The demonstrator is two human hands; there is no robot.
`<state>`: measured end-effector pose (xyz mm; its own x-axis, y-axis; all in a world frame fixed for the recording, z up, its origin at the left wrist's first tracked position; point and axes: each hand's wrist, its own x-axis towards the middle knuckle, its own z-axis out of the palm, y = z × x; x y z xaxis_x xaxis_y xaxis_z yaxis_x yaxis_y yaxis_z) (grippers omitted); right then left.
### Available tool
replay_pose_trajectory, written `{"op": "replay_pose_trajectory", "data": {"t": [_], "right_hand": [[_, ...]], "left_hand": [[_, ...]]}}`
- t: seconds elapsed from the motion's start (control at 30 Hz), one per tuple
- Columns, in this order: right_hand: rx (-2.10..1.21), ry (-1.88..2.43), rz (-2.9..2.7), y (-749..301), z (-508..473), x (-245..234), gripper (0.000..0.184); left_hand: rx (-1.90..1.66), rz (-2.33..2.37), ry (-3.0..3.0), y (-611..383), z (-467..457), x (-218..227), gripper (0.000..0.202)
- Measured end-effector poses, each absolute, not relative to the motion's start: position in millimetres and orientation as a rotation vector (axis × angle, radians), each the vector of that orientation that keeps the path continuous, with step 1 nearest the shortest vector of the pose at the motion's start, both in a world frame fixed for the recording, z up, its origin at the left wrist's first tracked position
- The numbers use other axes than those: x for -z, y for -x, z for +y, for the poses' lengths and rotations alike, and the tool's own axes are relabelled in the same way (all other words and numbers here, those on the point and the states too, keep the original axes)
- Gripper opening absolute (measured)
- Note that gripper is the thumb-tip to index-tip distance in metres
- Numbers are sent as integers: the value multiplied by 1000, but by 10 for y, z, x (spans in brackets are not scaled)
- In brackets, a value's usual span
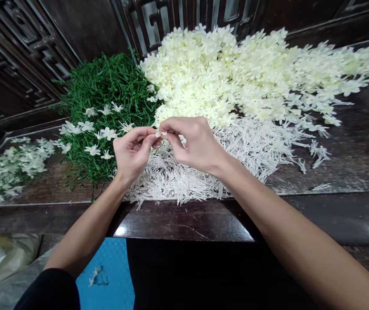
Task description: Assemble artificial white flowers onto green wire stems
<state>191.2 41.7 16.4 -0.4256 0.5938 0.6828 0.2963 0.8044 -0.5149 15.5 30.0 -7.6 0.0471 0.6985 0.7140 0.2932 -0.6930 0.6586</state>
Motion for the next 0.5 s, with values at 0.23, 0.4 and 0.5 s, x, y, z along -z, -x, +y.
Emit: {"op": "replay_pose_trajectory", "data": {"t": [0.23, 0.4, 0.5], "right_hand": [[-422, 801, -2022, -1894, 386, -130, 21], [-489, 834, -1982, -1865, 402, -101, 18], [-683, 877, -1896, -1847, 437, -93, 14]], "left_hand": [[-1648, 1074, -2133, -128, 289, 82, 7], [-1599, 1135, -2275, -108, 285, 55, 10], [-1470, 1227, -2376, -92, 308, 21, 10]]}}
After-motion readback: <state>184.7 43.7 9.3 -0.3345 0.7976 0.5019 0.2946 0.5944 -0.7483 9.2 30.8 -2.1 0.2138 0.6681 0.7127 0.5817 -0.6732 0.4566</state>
